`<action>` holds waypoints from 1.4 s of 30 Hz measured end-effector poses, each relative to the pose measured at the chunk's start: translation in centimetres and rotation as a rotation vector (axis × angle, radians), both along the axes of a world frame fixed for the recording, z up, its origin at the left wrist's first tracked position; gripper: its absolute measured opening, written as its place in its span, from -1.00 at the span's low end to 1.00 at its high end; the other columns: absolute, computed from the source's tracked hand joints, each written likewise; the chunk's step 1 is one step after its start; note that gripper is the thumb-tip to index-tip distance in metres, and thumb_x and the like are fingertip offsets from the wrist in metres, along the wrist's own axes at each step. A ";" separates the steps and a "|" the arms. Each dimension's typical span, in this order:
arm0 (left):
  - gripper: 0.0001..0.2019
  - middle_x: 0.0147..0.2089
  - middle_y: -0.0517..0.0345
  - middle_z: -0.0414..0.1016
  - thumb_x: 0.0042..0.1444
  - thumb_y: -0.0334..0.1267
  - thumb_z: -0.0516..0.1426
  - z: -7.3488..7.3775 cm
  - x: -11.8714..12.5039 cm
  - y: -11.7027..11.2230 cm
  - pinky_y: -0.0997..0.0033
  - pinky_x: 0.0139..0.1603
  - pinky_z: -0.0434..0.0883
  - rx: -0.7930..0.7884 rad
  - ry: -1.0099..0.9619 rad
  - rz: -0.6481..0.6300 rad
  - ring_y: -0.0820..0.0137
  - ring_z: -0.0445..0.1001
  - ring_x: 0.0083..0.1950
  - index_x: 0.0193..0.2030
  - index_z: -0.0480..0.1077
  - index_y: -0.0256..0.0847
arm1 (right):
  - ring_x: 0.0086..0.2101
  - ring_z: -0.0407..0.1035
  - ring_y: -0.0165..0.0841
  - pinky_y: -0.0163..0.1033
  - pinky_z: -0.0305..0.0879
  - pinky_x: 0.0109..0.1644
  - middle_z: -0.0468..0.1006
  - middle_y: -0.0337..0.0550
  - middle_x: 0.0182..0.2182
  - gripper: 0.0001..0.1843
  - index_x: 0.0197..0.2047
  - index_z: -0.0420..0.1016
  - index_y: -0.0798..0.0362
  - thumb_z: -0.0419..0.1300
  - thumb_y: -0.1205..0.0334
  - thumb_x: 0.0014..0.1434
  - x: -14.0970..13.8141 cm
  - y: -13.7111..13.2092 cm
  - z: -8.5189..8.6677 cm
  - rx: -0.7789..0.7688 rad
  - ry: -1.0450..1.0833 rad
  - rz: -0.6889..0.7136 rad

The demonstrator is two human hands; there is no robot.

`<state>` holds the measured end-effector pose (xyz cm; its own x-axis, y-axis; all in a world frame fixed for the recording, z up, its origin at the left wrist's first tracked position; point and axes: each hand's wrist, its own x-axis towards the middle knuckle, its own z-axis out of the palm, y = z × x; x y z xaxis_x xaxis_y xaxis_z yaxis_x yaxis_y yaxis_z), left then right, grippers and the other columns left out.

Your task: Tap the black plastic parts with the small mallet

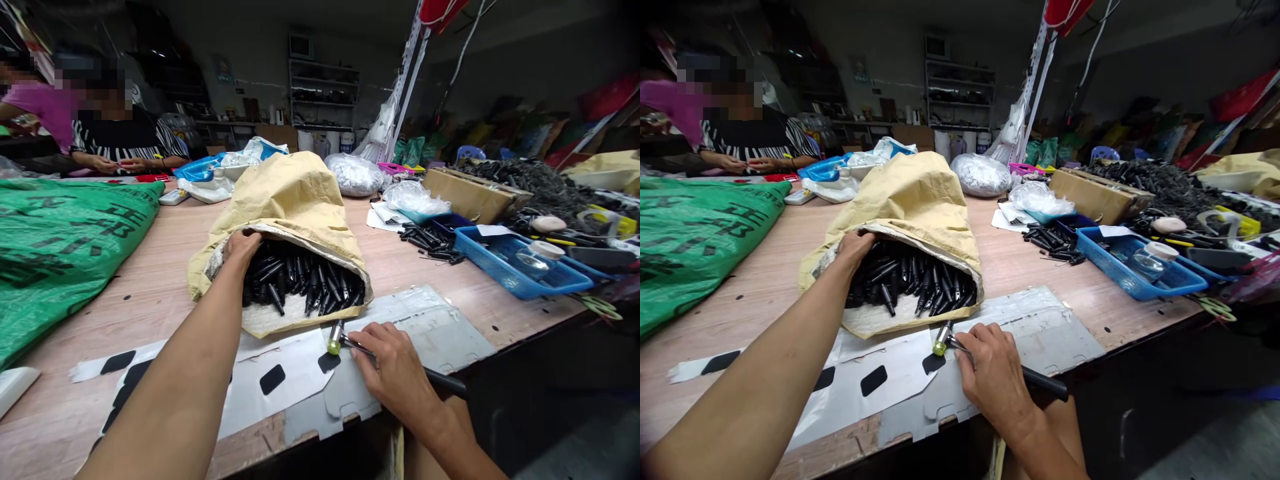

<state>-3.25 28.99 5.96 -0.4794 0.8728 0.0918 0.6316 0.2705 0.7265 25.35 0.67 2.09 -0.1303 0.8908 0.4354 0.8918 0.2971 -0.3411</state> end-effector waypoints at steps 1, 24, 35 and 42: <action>-0.44 0.11 -0.27 0.59 -0.03 0.10 0.24 0.0 0.0 0.0 -0.09 0.04 0.42 -0.003 0.003 0.000 -0.20 0.52 0.11 0.04 0.55 -0.22 | -0.17 0.39 -0.23 -0.10 0.32 -0.08 0.55 -0.15 -0.20 -0.73 0.02 0.55 -0.10 0.19 0.31 0.27 0.0 0.5 0.8 0.007 0.009 0.016; -0.44 0.26 -0.24 0.47 0.13 0.06 0.09 0.2 2.5 -0.7 -0.11 0.20 0.40 -0.057 0.292 0.050 -0.16 0.40 0.27 0.16 0.46 -0.25 | 0.07 0.43 -0.20 0.02 0.30 0.21 0.60 -0.21 0.08 -0.70 0.02 0.64 -0.18 0.13 0.18 0.33 3.0 22.5 -1.6 0.159 0.306 0.110; -0.41 0.28 -0.28 0.44 0.18 0.13 0.04 0.2 2.5 -1.0 -0.10 0.24 0.38 -0.073 0.345 0.039 -0.15 0.38 0.29 0.17 0.41 -0.27 | 0.09 0.43 -0.22 0.04 0.23 0.25 0.61 -0.21 0.06 -0.71 -0.01 0.65 -0.18 0.14 0.20 0.31 2.8 22.2 -1.8 0.160 0.382 0.122; -0.40 0.26 -0.29 0.44 0.18 0.14 0.03 0.1 2.7 -1.1 -0.10 0.22 0.38 -0.073 0.365 0.046 -0.18 0.38 0.27 0.17 0.41 -0.29 | 0.12 0.42 -0.17 0.04 0.20 0.27 0.59 -0.14 0.09 -0.70 -0.01 0.66 -0.14 0.28 0.13 0.18 2.8 21.7 -1.4 0.152 0.397 0.125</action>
